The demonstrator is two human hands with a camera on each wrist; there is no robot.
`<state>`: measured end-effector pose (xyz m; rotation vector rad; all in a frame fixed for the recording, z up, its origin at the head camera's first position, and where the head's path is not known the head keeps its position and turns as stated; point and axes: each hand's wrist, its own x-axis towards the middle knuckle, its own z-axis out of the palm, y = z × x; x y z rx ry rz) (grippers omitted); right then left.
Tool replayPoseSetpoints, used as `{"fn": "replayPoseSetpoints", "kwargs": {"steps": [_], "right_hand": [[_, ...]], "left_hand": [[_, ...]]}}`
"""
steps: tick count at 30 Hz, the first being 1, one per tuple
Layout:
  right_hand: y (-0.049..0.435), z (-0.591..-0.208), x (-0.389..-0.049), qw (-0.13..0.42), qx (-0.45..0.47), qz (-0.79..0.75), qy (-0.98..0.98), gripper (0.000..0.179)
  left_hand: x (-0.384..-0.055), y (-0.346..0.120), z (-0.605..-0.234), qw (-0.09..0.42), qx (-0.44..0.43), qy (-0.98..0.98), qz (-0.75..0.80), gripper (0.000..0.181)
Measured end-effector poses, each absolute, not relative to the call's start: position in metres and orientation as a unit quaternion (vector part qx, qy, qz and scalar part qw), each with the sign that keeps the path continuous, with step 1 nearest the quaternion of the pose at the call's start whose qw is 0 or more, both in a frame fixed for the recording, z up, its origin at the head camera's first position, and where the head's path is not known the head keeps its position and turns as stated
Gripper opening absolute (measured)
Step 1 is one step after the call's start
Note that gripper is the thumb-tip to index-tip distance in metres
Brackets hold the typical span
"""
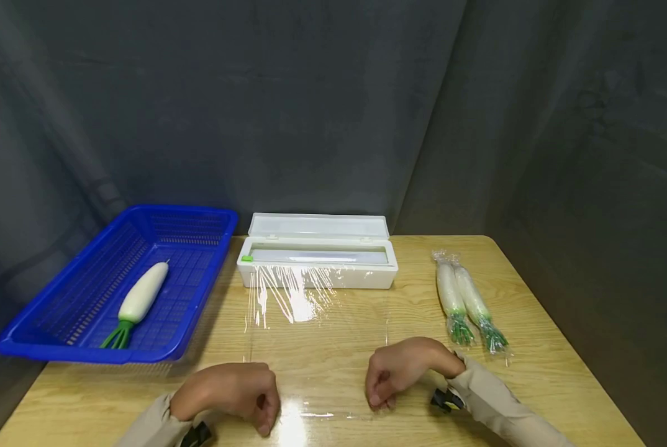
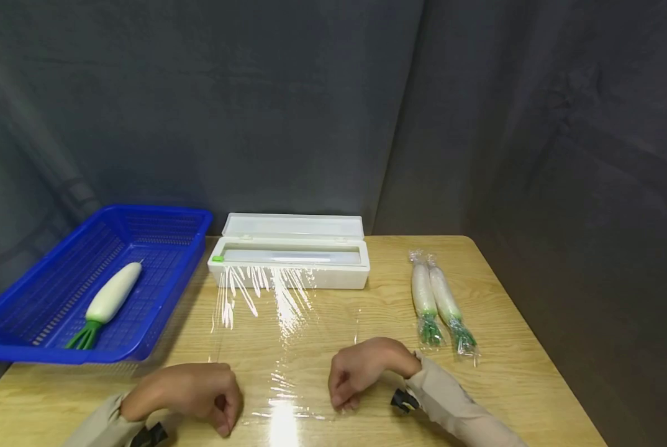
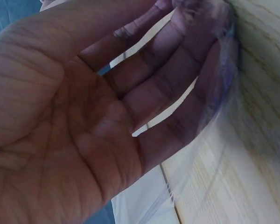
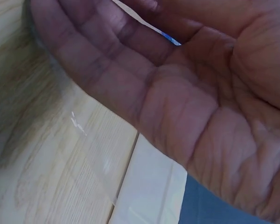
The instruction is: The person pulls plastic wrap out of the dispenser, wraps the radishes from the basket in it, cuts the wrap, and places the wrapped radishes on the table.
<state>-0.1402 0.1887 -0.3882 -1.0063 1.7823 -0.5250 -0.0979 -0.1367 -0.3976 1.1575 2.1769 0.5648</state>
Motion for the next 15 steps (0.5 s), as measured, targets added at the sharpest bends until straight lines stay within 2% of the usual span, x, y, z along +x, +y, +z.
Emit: {"fn": "replayPoseSetpoints", "kwargs": {"steps": [4, 15], "right_hand": [[0.1896, -0.3894, -0.1397, 0.489, -0.41, -0.232, 0.734, 0.019], [0.1902, -0.3924, -0.1404, 0.48, -0.419, -0.244, 0.731, 0.019]], "left_hand": [[-0.0972, -0.1382, -0.3977, 0.285, 0.452, 0.819, 0.211, 0.02], [-0.0971, -0.1394, -0.3977, 0.252, 0.47, 0.816, 0.223, 0.016]]}}
